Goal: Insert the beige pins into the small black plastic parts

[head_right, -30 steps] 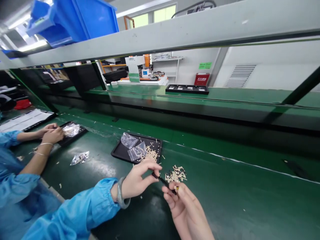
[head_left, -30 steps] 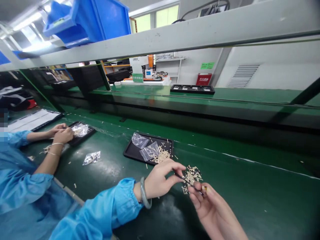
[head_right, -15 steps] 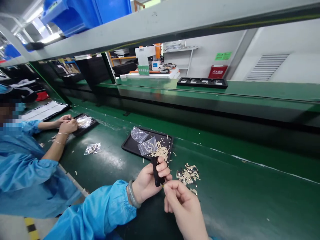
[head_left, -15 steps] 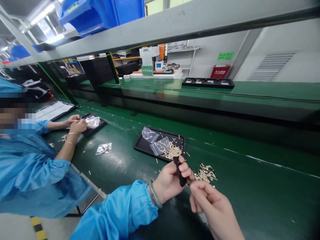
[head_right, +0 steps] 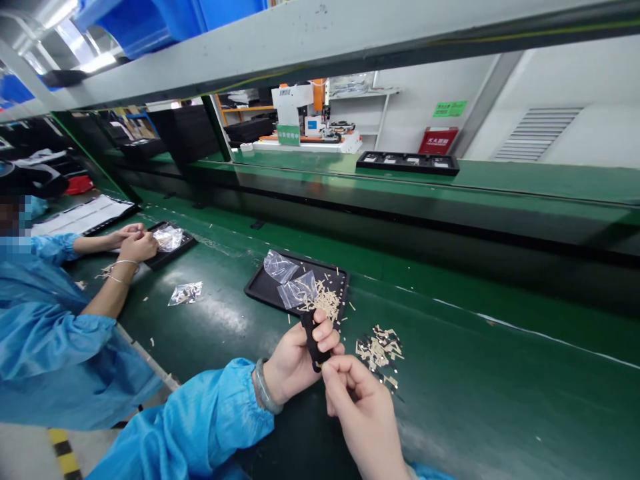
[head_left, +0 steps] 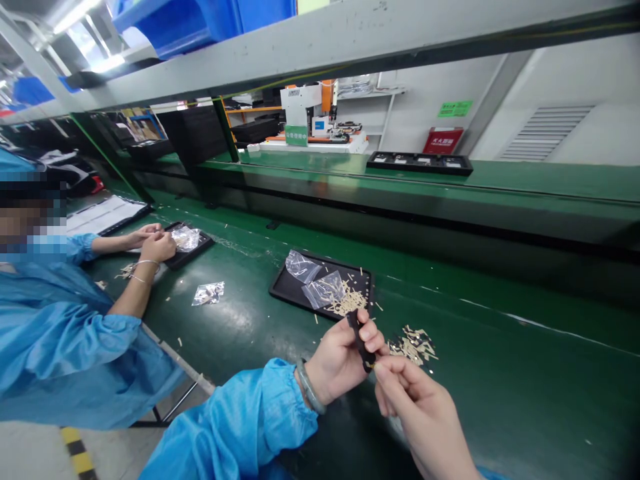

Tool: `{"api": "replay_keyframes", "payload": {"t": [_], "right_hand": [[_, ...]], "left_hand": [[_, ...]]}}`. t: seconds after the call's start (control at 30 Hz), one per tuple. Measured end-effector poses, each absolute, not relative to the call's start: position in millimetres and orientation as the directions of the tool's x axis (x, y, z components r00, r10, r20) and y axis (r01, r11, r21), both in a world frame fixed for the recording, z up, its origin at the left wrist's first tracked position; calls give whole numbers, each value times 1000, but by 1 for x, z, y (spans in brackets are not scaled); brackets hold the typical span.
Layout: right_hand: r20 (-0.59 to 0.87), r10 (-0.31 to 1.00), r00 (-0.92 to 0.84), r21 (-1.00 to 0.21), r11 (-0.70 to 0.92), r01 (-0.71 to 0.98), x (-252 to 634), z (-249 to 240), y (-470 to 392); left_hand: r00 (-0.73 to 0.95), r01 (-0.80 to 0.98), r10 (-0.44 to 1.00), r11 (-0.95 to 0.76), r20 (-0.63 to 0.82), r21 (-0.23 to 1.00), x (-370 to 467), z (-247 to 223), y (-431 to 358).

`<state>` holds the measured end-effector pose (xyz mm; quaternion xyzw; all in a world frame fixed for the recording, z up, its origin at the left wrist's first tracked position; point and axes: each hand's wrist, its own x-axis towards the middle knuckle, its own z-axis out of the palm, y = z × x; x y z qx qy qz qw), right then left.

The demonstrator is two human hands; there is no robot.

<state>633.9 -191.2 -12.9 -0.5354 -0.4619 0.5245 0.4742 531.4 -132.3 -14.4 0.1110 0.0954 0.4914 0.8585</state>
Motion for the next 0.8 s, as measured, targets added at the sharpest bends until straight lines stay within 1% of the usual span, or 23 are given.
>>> {"api": "replay_keyframes", "payload": {"t": [0.17,0.43,0.63,0.8], "right_hand": [[-105,992,76,-994,-105,7,632,-13,-191],[-45,992,122,-992,-58,110,632,-10,-192],[-20,991,131,-988,-40,151,634,-7,-192],[-21,998,61,-977,-33,210,641,-10,-190]], "left_hand": [[490,-824,871,478,-42,304,532,-13,-132],[451,-823,891,435,-46,365,532,-11,-135],[375,-791,920,383,-115,477,533,-7,-137],[303,-775,948,304,-97,554,533,-5,-138]]}}
